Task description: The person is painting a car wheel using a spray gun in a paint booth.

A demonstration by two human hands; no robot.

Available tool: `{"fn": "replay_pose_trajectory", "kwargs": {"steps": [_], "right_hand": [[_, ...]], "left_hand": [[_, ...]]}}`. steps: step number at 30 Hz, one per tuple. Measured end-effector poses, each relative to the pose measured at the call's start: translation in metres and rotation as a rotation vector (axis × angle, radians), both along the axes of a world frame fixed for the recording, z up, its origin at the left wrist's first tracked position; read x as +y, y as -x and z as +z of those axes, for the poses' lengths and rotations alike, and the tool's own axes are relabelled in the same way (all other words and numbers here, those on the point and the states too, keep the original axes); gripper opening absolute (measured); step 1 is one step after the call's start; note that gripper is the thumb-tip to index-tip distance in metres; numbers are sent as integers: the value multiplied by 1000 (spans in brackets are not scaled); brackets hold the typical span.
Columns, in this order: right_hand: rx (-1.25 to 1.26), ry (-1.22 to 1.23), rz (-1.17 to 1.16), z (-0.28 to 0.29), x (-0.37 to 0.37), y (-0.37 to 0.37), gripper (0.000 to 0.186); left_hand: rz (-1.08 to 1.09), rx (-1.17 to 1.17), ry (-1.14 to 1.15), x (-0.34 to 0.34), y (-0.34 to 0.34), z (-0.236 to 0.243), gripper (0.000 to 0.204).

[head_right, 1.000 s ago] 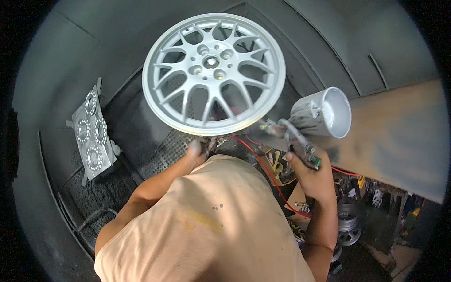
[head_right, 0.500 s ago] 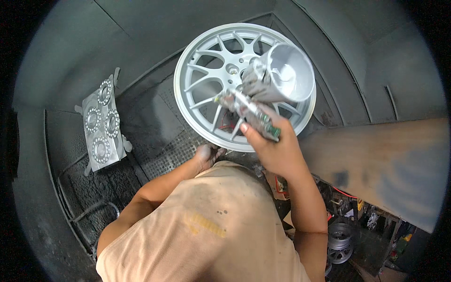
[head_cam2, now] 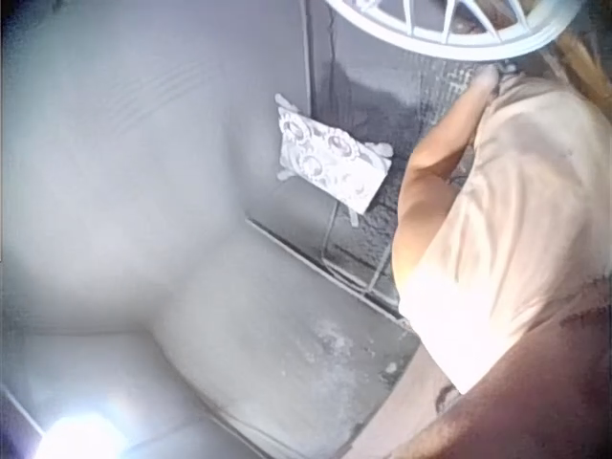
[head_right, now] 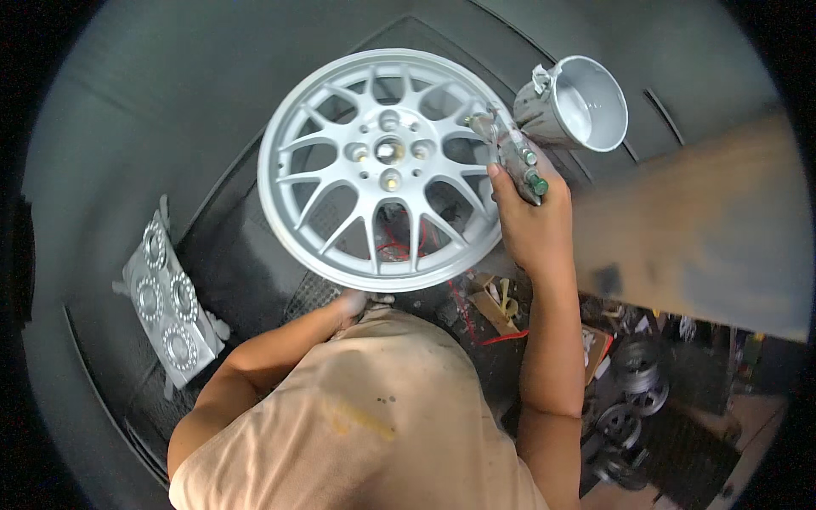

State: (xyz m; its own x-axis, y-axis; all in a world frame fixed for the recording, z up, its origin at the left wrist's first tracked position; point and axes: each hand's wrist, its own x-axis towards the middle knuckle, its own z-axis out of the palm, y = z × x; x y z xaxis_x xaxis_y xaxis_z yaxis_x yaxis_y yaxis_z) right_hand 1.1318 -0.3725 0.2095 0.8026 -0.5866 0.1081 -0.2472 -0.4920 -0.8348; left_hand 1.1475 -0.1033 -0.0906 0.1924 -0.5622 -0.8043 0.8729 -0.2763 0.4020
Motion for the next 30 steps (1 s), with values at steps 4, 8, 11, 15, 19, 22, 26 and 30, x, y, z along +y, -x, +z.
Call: {"fn": "replay_pose_trajectory", "kwargs": {"steps": [4,8,11,15,19,22,26,30], "right_hand": [[92,65,-164,-7,-17,50,27],[199,-217,-217,-43,-28,131,31],[73,-394,-172,-95,-20,187,35],[227,-581,-171,-141,-2,242,30],[232,-507,-31,-198,-1,289,29],[235,-576,-23,-218,1,309,32],[401,-551,-2,-244,-5,333,41],[375,-544,27,-227,-10,341,43]], "left_hand": [[-305,-161,98,-15,12,-26,27],[-503,-399,509,-76,40,-5,31],[-466,-427,561,-135,52,38,33],[-254,-460,439,-178,79,56,37],[-713,-506,133,-188,104,53,42],[-833,-583,-6,-195,124,36,44],[-871,-506,-137,-200,148,17,42],[-859,-468,-157,-195,169,-13,42]]}}
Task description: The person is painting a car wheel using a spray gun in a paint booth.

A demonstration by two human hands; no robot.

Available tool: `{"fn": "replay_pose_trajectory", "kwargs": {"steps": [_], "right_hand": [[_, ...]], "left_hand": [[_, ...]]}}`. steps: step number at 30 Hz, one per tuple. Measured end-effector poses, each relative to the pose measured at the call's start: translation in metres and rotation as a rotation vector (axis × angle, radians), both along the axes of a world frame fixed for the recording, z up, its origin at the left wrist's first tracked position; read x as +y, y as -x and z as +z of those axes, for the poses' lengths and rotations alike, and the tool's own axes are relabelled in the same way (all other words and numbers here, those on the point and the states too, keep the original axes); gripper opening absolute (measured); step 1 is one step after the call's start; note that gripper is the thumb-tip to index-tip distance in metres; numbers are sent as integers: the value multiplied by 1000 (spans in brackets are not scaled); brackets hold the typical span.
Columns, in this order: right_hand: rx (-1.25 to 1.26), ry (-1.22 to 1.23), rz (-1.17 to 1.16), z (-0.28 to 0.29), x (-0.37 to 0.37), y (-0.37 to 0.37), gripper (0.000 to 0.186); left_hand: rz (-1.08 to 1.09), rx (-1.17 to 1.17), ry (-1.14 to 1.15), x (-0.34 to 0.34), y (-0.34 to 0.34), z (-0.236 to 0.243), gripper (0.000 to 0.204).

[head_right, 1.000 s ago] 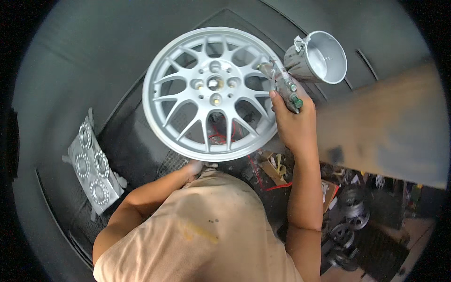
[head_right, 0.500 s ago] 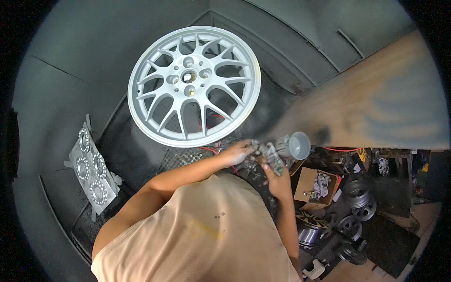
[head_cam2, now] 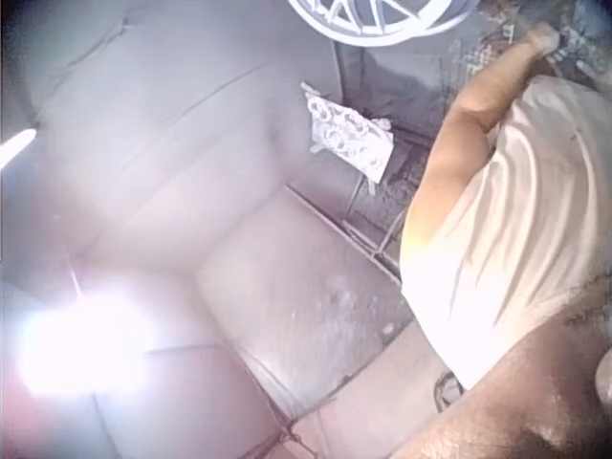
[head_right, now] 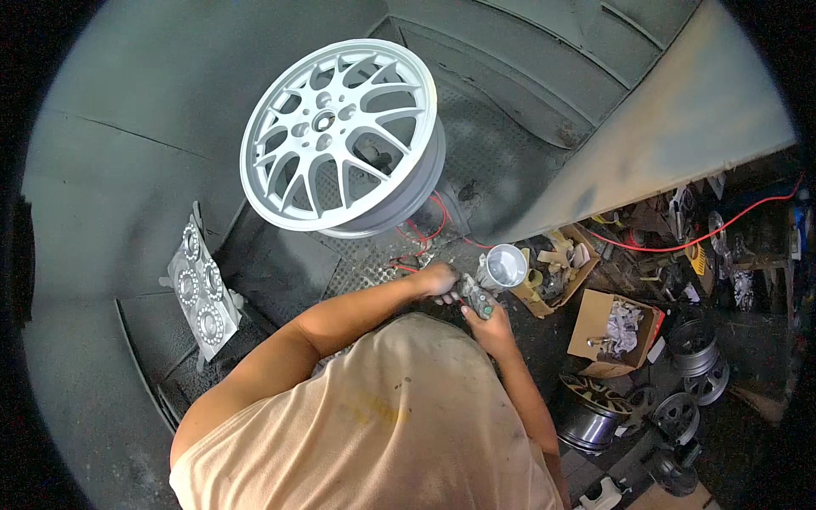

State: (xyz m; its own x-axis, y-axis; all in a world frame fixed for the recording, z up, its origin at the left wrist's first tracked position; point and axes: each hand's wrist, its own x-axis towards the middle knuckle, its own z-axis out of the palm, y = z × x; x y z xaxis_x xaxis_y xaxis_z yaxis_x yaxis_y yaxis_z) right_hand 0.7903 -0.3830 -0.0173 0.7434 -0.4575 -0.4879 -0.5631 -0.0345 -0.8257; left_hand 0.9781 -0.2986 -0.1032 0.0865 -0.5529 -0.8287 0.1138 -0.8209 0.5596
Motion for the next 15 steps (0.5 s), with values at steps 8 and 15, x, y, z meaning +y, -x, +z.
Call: {"fn": "replay_pose_trajectory", "kwargs": {"steps": [8,15], "right_hand": [[-162,-15,63,-27,-22,26,44],[4,82,64,-23,-31,22,50]], "left_hand": [[74,31,164,0,25,-23,42],[148,41,75,-7,25,-14,36]]}}
